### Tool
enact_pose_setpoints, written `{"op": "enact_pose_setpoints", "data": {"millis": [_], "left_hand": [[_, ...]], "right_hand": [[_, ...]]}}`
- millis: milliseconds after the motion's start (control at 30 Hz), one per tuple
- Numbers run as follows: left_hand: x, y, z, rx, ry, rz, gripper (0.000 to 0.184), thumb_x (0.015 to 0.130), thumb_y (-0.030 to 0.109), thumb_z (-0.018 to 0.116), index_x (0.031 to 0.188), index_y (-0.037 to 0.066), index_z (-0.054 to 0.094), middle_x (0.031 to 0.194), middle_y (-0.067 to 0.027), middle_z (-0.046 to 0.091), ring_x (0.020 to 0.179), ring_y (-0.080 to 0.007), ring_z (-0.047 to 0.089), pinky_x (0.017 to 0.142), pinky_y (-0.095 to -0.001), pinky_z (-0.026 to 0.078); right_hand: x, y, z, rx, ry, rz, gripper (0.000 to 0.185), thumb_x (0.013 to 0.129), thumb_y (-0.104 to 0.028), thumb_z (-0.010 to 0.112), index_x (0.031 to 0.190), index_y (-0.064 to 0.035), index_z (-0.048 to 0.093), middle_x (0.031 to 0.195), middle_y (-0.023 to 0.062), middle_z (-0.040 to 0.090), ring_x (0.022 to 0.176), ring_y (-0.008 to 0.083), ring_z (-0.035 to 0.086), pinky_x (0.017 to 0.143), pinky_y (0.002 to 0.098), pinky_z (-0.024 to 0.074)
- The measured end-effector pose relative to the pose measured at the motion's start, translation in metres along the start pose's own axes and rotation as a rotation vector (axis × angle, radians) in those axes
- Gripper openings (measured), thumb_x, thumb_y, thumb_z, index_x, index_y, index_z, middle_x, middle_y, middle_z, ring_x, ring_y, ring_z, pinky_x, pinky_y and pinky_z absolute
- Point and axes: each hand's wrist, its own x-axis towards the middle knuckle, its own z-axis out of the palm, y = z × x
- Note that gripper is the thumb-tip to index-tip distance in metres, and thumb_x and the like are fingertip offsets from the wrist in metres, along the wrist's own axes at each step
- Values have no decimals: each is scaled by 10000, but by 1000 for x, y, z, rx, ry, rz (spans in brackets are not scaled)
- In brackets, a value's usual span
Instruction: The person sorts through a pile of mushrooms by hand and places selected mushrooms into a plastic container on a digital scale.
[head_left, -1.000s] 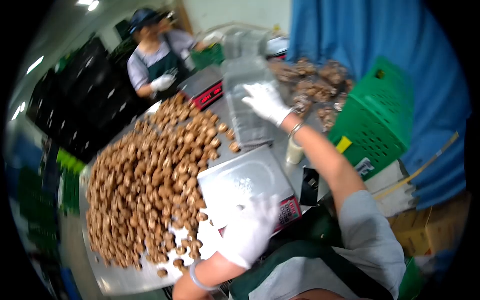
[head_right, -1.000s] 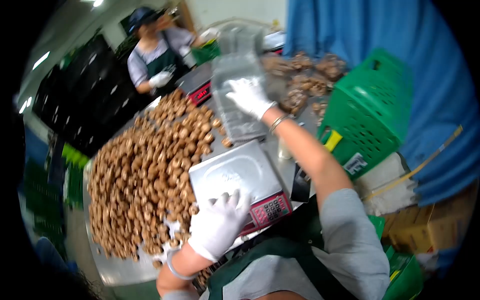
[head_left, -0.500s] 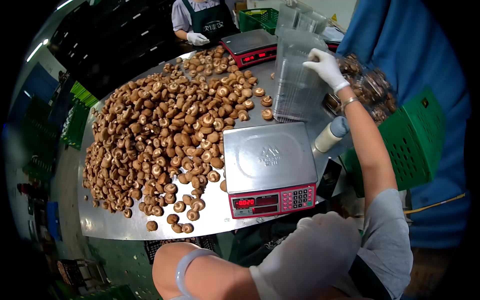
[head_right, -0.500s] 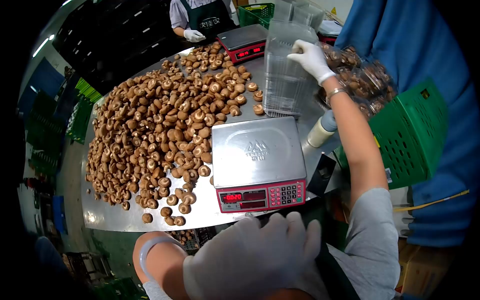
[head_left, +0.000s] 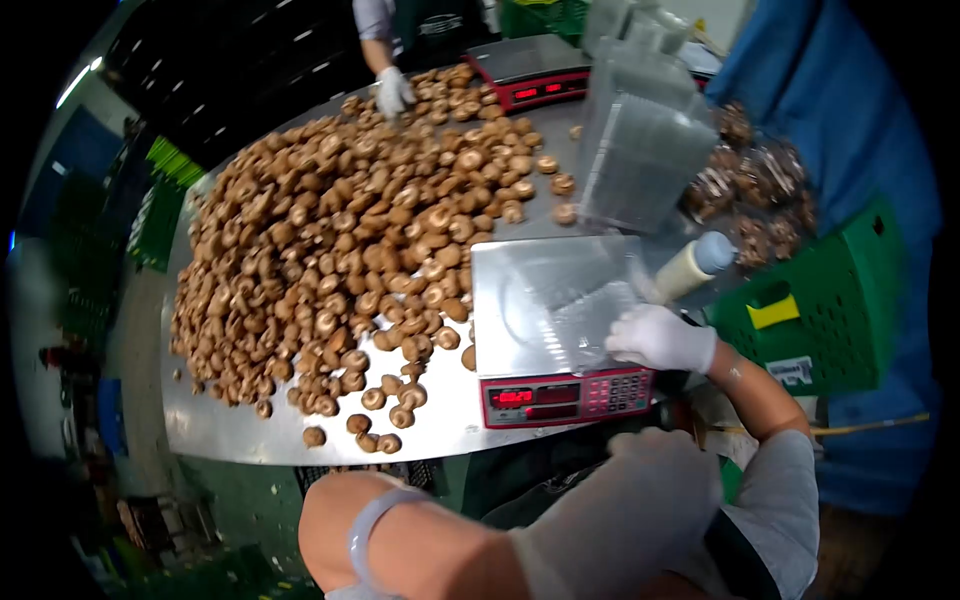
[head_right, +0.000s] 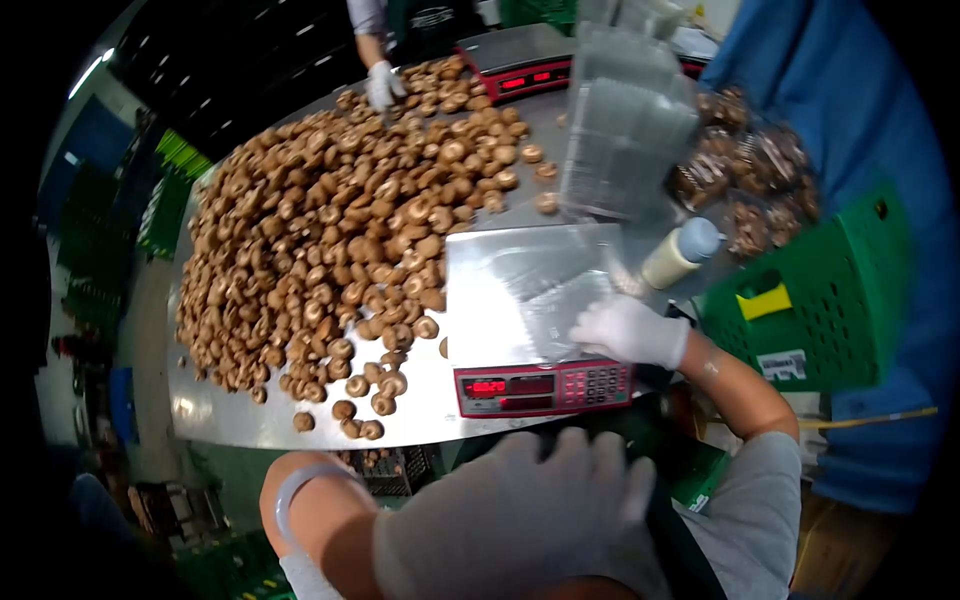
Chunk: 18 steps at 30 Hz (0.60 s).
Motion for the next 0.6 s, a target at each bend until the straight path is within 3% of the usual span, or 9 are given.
{"op": "enact_pose_setpoints", "data": {"millis": [33, 67, 133, 200, 333, 400, 467, 533, 600], "left_hand": [[-2, -4, -4, -281, -119, 74, 142, 742, 165, 540, 778, 37, 590, 614, -41, 537, 551, -155, 544, 481, -300, 434], [-9, -3, -10, -276, -129, 23, 142, 742, 165, 540, 778, 37, 590, 614, -41, 537, 551, -155, 544, 481, -300, 434], [-22, 1, -14, -145, 187, -42, 130, 735, 141, 533, 708, 32, 600, 582, -43, 543, 511, -163, 540, 479, -307, 445], [-37, 4, -12, 188, 364, -106, 140, 724, 121, 530, 631, 42, 599, 573, -38, 545, 510, -165, 534, 474, -302, 432], [-86, -4, 7, -11, 312, 48, 155, 751, 164, 524, 818, 55, 612, 635, -21, 547, 601, -162, 505, 528, -272, 368], [-128, -21, -9, -190, 272, 222, 180, 794, 198, 537, 855, 41, 602, 748, -67, 581, 648, -185, 530, 581, -299, 410], [-164, -38, -23, -289, 198, 307, 199, 824, 215, 556, 873, 27, 598, 838, -103, 613, 702, -207, 563, 632, -323, 452], [-202, -56, 5, -545, 206, 95, 235, 840, 192, 513, 1001, 42, 596, 872, -107, 619, 802, -247, 614, 704, -357, 480], [-245, -95, -9, -853, 132, -283, 285, 841, 187, 555, 1079, 34, 595, 926, -141, 628, 871, -292, 619, 767, -369, 491]], "right_hand": [[4, -4, -10, 31, 20, 6, 268, 763, -296, 642, 945, -104, 598, 819, 71, 576, 814, 265, 588, 732, 374, 459], [9, -15, -26, 70, 38, 7, 336, 753, -337, 656, 986, -100, 606, 847, 74, 592, 832, 268, 594, 743, 370, 461], [22, -25, -41, 126, 1, 160, 547, 703, -460, 656, 1099, -87, 601, 941, 86, 627, 897, 288, 599, 781, 380, 466], [47, -36, -50, -42, 148, 110, 555, 693, -452, 672, 1078, -60, 598, 919, 94, 623, 867, 292, 597, 762, 374, 465], [124, -60, -57, 27, 192, 114, 461, 742, -379, 680, 1058, -50, 611, 904, 115, 618, 842, 307, 590, 729, 380, 465], [183, -62, -42, 135, 216, 95, 390, 787, -335, 665, 1058, -58, 623, 914, 122, 627, 845, 319, 600, 738, 375, 476], [252, -47, -14, 266, 139, 192, 450, 855, -452, 560, 1064, -60, 629, 954, 145, 644, 910, 311, 611, 808, 394, 476], [319, -26, 29, 267, 159, 307, 439, 857, -442, 561, 1060, -59, 626, 1021, 149, 628, 955, 304, 601, 824, 394, 477], [372, -14, 72, 114, 234, 489, 466, 845, -444, 583, 1112, -63, 589, 1121, 142, 578, 1027, 303, 571, 845, 413, 478]]}}
